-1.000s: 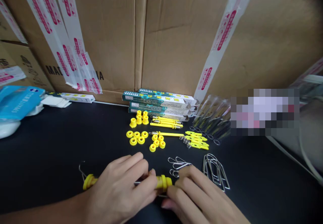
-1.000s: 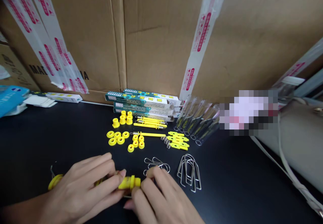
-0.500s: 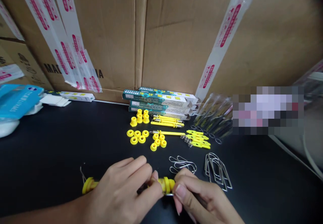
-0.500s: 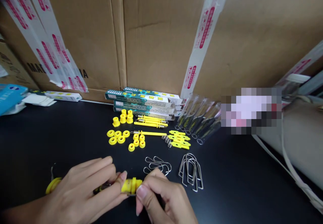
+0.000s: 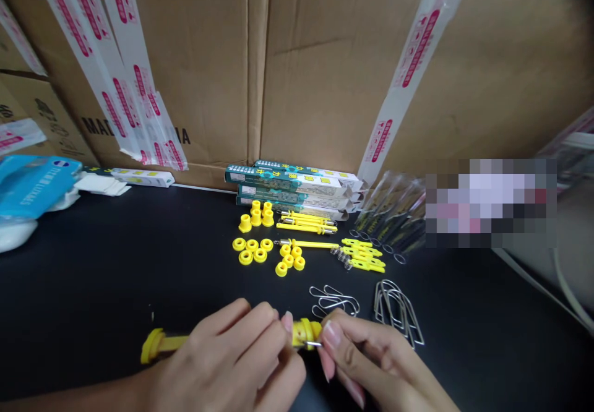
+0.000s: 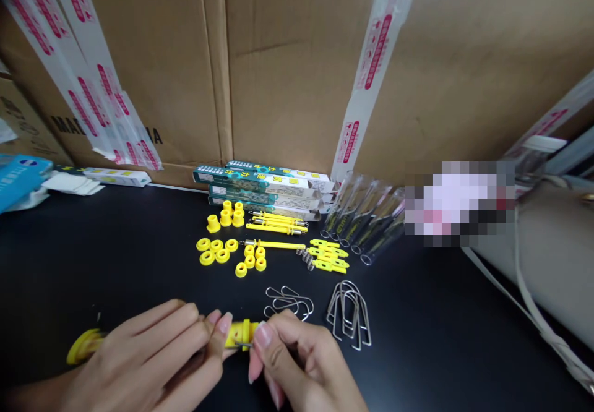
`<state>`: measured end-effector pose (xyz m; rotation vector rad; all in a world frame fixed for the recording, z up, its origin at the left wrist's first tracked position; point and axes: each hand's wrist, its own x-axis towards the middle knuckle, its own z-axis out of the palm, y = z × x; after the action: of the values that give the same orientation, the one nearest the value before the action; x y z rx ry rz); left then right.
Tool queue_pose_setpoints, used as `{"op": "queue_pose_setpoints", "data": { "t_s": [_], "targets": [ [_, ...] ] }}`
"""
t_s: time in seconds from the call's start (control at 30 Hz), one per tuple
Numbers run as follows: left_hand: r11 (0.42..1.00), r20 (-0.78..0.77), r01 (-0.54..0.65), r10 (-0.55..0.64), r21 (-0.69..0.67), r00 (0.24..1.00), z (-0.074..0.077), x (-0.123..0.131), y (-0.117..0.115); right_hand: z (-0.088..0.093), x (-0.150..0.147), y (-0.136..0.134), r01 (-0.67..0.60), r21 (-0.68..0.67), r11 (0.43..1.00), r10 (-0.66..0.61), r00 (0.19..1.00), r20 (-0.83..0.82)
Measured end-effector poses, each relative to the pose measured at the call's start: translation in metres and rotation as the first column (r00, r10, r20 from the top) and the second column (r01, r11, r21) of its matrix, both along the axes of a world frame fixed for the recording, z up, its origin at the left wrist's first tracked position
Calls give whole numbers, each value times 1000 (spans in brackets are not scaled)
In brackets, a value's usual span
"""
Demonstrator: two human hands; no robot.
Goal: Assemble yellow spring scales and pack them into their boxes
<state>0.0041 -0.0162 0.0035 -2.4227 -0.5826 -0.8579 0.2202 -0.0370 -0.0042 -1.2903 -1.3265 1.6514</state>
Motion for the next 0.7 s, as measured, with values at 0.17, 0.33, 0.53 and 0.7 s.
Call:
{"op": "queue_pose_setpoints", "data": {
  "t_s": [0.17, 0.33, 0.53, 0.7],
  "targets": [
    [999, 32, -22, 20, 39, 999, -7, 1, -6, 0, 0, -1, 11, -12, 1000, -12, 997, -72],
    [998, -61, -4, 9, 70, 998, -6, 0, -6, 1, 0, -3, 27, -33, 999, -30, 995, -100],
    [986, -119, 34, -15, 164, 993, -4, -3, -3, 0, 0, 0, 21, -40, 999, -26, 993, -114],
    [990, -15, -42, 44, 131, 999, 0, 1, -6, 2, 0, 3, 12, -3, 1000, -13, 999, -52]
  ]
}}
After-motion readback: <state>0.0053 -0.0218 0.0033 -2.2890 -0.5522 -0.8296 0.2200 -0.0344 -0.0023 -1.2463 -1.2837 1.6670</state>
